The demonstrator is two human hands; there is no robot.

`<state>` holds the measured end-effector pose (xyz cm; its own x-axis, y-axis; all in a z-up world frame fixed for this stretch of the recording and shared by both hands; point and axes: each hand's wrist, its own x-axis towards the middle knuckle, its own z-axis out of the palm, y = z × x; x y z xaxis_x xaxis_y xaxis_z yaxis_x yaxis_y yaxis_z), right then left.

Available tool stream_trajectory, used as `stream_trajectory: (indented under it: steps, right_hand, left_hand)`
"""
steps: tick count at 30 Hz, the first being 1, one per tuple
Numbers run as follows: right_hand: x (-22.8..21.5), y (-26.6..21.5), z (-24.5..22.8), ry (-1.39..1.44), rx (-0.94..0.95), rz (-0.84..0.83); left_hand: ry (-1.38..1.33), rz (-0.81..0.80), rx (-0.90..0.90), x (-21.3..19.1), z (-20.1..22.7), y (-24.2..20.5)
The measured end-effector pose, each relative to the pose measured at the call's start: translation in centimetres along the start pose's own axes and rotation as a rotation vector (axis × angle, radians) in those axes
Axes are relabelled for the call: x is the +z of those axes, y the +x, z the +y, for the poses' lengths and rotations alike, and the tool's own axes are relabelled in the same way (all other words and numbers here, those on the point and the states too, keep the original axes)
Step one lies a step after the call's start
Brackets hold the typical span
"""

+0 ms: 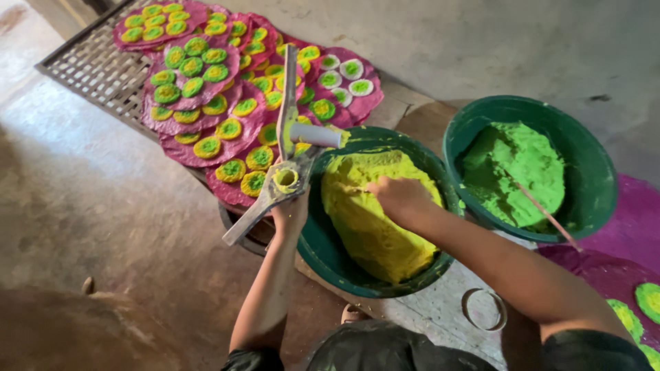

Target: The person uses a wooden press tool to scoop green and yellow dough from separate bowls and form circular shapes onto a pink mat. They repeatedly fill the press, squeeze the handles to extrude the dough, and arrange the resulting rings on the surface.

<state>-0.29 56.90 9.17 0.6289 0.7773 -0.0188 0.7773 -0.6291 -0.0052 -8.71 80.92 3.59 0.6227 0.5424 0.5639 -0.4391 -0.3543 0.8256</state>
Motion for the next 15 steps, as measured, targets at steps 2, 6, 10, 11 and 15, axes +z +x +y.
stream_trajectory:
  steps: [2,6,10,11,15]
  right_hand:
    - [2.7,2.4,-1.2,-0.039,-0.027,0.019]
    - [5.9,4.6,-4.6,-0.153,-0.109,0.007]
    - [8.8,3.8,-8.9,-0.396,-0.133,-0.244]
    - [9.7,3.0,-9.2,-0.351,-0.124,-0.193]
    - [12.3,-0.3,-9.5,-0.106,-0.014,-0.011]
  left_hand:
    - [-0.062,0.025,-0.172,-0.3,-0.7,-0.3]
    - [-0.089,0.054,-0.216,-0.3,-1.6,-0.3]
    - [0.089,0.05,-0.008,-0.4,-2.3,-0.3]
    - [0.066,0.045,-0.012,-0.4,-2.1,-0.3]
    - [0.025,0.018,-0.042,-0.3,-1.2,0.0]
